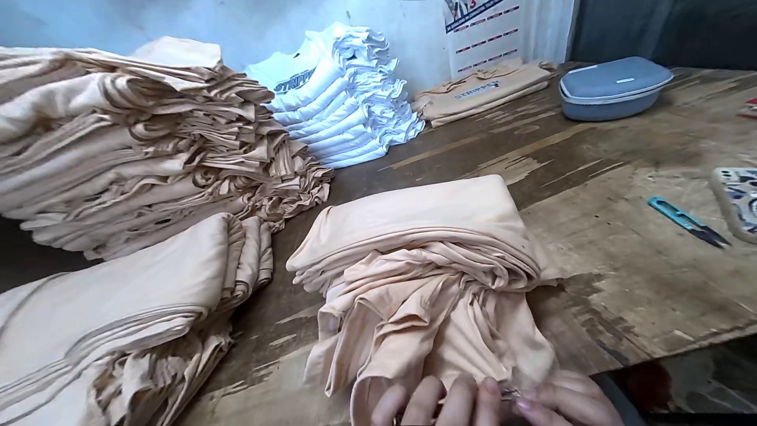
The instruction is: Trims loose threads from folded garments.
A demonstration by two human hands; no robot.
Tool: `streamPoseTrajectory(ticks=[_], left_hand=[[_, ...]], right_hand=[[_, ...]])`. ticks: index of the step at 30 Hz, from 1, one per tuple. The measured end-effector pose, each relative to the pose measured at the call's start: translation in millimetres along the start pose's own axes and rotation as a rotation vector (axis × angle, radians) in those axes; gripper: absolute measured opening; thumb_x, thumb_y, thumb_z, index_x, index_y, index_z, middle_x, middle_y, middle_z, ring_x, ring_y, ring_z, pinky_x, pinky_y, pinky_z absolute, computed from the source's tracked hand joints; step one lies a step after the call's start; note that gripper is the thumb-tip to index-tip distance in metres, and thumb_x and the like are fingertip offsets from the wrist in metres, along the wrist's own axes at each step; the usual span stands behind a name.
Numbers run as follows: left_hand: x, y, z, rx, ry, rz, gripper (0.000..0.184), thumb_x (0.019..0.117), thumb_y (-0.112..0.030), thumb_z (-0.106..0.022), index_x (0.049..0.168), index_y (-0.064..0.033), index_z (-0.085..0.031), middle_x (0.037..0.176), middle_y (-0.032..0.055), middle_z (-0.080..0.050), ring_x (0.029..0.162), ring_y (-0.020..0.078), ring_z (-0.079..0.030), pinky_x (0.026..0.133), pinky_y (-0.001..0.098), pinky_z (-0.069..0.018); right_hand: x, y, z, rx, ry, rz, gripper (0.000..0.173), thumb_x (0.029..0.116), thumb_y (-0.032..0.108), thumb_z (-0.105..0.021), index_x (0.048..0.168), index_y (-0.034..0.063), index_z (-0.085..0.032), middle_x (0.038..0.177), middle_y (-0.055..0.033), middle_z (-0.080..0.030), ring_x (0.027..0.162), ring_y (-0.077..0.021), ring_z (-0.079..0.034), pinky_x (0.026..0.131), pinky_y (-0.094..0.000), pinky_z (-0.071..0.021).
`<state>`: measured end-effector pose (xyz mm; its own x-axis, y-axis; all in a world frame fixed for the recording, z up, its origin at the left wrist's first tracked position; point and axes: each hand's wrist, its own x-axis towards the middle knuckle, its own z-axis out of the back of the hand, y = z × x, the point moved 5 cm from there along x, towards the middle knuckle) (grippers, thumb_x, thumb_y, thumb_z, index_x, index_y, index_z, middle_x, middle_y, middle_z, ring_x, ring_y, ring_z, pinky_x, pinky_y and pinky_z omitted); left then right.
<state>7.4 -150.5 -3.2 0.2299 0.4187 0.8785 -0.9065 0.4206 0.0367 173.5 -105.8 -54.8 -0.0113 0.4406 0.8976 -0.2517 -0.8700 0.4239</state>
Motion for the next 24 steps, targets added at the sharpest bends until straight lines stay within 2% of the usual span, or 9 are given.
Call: streamPoseTrajectory(ticks=[7, 11, 14, 16, 17, 19, 20, 22, 24], left_hand=[[-2.0, -2.3, -13.2, -0.018, 0.024, -0.017, 0.015, 0.0974, -0.023, -0.067, 0.109, -0.0193, -0.076, 0.102, 0.0013, -0.073, 0.093, 0.0166, -0.059, 0.092, 0.0352, -0.0378], [1.8, 5.7, -15.4, -0.089, 0.067, 0.112, 0.014, 0.0967, -0.030, -0.069, 0.103, -0.0199, -0.076, 0.095, -0.0013, -0.072, 0.087, 0.0150, -0.057, 0.087, 0.0349, -0.0376], [9.6, 26.3, -21.0, -0.231, 0.256, 0.246, 0.016, 0.0893, -0.022, -0.072, 0.103, -0.0141, -0.073, 0.084, 0.0035, -0.068, 0.079, 0.0186, -0.066, 0.073, 0.0375, -0.0530], [12.8, 50.8, -8.9, -0.267, 0.243, 0.270, 0.017, 0.0912, -0.016, -0.069, 0.107, -0.0147, -0.074, 0.084, 0.0068, -0.066, 0.077, 0.0183, -0.065, 0.070, 0.0357, -0.0564], [13.3, 65.8, 3.0, -0.233, 0.222, 0.270, 0.015, 0.0959, -0.018, -0.065, 0.109, -0.0182, -0.073, 0.086, 0.0060, -0.063, 0.081, 0.0159, -0.062, 0.073, 0.0321, -0.0533], [16.4, 100.5, 25.7, -0.100, 0.175, 0.212, 0.015, 0.0994, -0.019, -0.059, 0.103, -0.0185, -0.074, 0.083, 0.0062, -0.055, 0.079, 0.0149, -0.055, 0.072, 0.0288, -0.0469], [17.3, 117.2, 31.4, -0.015, 0.152, 0.178, 0.016, 0.0992, -0.021, -0.059, 0.098, -0.0182, -0.074, 0.080, 0.0068, -0.054, 0.077, 0.0163, -0.054, 0.070, 0.0300, -0.0450], [12.6, 142.5, 30.5, 0.132, 0.124, 0.147, 0.016, 0.0955, -0.025, -0.060, 0.092, -0.0186, -0.075, 0.074, 0.0079, -0.056, 0.070, 0.0196, -0.055, 0.065, 0.0348, -0.0439], [3.9, 152.0, 20.1, 0.151, 0.202, 0.198, 0.016, 0.0871, -0.028, -0.065, 0.090, -0.0172, -0.077, 0.077, 0.0073, -0.065, 0.070, 0.0208, -0.064, 0.063, 0.0398, -0.0520]], right_hand=[[0.8, 3.3, -5.2, 0.061, 0.011, -0.015, 0.014, 0.0947, 0.004, -0.069, 0.105, 0.0110, -0.075, 0.101, -0.0023, -0.069, 0.101, -0.0118, -0.064, 0.095, -0.0279, -0.0522], [-3.6, 3.8, -3.6, 0.089, -0.019, -0.003, 0.007, 0.0935, 0.007, -0.070, 0.099, 0.0092, -0.073, 0.096, -0.0026, -0.066, 0.096, -0.0119, -0.063, 0.093, -0.0285, -0.0519], [-6.1, -2.9, -1.7, -0.129, 0.077, -0.048, 0.019, 0.0961, 0.032, -0.068, 0.108, 0.0176, -0.065, 0.101, -0.0021, -0.062, 0.102, -0.0138, -0.060, 0.099, -0.0329, -0.0467], [2.1, -9.0, -10.9, -0.322, 0.287, -0.107, 0.046, 0.0950, 0.053, -0.066, 0.132, 0.0276, -0.057, 0.125, -0.0085, -0.063, 0.123, -0.0237, -0.057, 0.109, -0.0482, -0.0384], [5.1, -11.7, -14.2, -0.345, 0.355, -0.095, 0.044, 0.0957, 0.050, -0.067, 0.135, 0.0317, -0.060, 0.123, -0.0086, -0.066, 0.121, -0.0247, -0.059, 0.110, -0.0517, -0.0360], [10.5, -12.4, -6.5, -0.215, 0.382, -0.013, 0.019, 0.0965, 0.023, -0.071, 0.114, 0.0252, -0.078, 0.092, -0.0044, -0.073, 0.090, -0.0186, -0.066, 0.104, -0.0432, -0.0407], [16.0, -10.1, 3.2, -0.115, 0.412, 0.018, 0.014, 0.0960, 0.014, -0.070, 0.105, 0.0193, -0.079, 0.086, -0.0036, -0.073, 0.085, -0.0161, -0.067, 0.102, -0.0387, -0.0448], [28.3, -5.5, 25.1, -0.011, 0.514, -0.005, 0.011, 0.0954, 0.007, -0.069, 0.099, 0.0118, -0.079, 0.086, -0.0070, -0.073, 0.085, -0.0181, -0.068, 0.099, -0.0373, -0.0475], [39.9, -4.1, 41.2, -0.144, 0.708, -0.090, 0.014, 0.0973, 0.009, -0.067, 0.101, 0.0138, -0.079, 0.096, -0.0092, -0.075, 0.093, -0.0233, -0.070, 0.098, -0.0433, -0.0490]])
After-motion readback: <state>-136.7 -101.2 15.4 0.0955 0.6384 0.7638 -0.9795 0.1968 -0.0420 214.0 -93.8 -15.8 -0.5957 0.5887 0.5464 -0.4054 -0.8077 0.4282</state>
